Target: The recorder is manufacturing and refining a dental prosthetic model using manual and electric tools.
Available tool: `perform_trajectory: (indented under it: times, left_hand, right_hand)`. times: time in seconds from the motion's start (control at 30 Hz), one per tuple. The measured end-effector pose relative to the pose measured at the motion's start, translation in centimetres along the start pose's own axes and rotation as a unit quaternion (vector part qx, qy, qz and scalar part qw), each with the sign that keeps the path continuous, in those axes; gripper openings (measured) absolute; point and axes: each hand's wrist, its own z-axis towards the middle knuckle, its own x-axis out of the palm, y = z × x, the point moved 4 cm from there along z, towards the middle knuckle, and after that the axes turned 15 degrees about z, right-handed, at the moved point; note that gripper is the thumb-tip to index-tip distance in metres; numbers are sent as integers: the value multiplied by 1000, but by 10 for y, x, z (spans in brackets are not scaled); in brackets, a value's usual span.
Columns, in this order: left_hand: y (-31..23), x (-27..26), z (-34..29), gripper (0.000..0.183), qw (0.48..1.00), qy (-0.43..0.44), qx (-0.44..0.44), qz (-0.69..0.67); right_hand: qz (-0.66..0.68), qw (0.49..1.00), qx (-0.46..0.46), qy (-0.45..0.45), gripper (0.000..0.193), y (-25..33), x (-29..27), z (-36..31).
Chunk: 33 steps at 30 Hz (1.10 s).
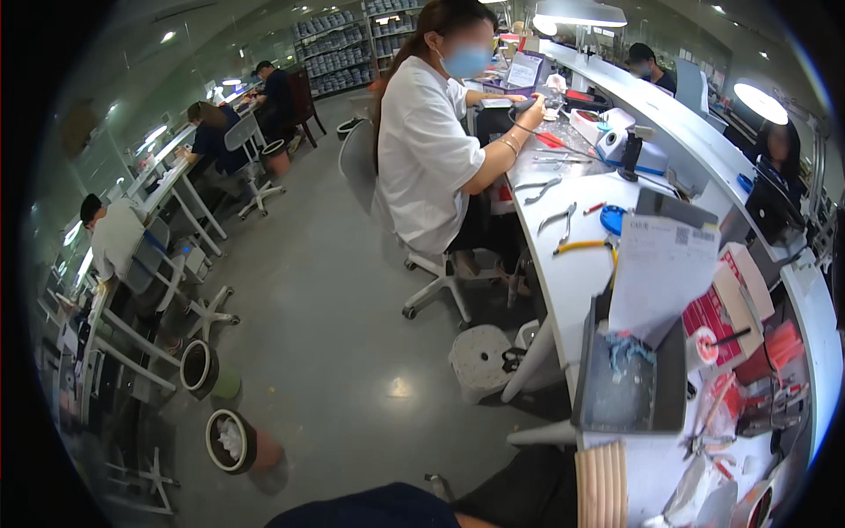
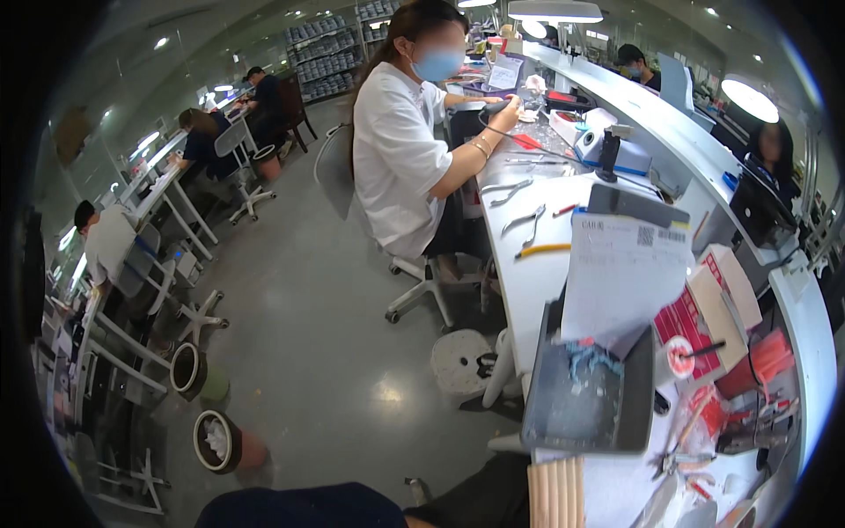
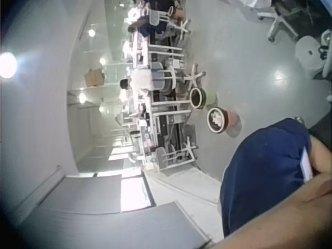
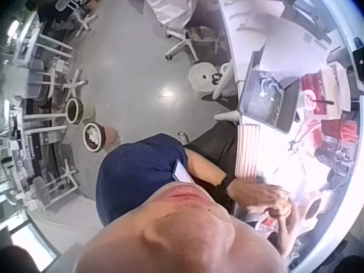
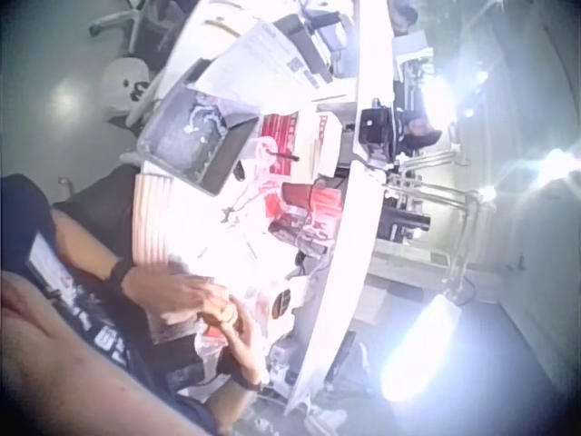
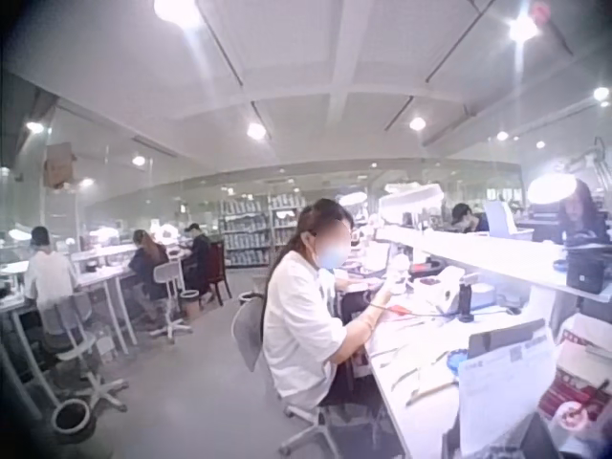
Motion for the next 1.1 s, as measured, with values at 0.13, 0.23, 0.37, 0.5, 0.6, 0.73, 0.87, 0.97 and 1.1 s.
perform_trajectory:
  times: [0.13, 0.23, 0.37, 0.5, 0.6, 0.73, 0.87, 0.97, 1.1]
  left_hand:
    - [-13, 4, 12, 26, 997, -71, 28, -3]
    - [8, 25, -7, 22, 997, -47, -16, 59]
    - [1, 52, -21, 50, 930, -27, 20, 365]
    - [-55, 68, -13, 40, 967, -57, -22, 247]
    - [-75, 81, -10, 29, 955, -63, 7, 289]
    - [-76, 88, -14, 27, 958, -3, -31, 284]
    - [-73, 97, -13, 28, 957, 3, -5, 290]
    - [-70, 101, -10, 30, 957, -22, 3, 290]
    - [-74, 101, -11, 32, 939, -3, -45, 341]
  right_hand:
    - [-84, 992, -54, -71, 48, 0, -3, -11]
    - [-31, 990, -88, -103, 42, -13, -5, -23]
    - [81, 992, -76, -57, 47, -43, -6, -42]
    - [210, 971, -8, -114, 56, -76, -11, -61]
    - [223, 971, -22, -85, 58, -85, -12, -72]
    - [151, 985, -84, 12, 47, -82, -10, -81]
    - [137, 988, -68, 20, 45, -78, -19, -91]
    - [128, 991, -1, 36, 45, -76, -21, -95]
    - [235, 972, -17, -23, 52, -74, -16, -98]
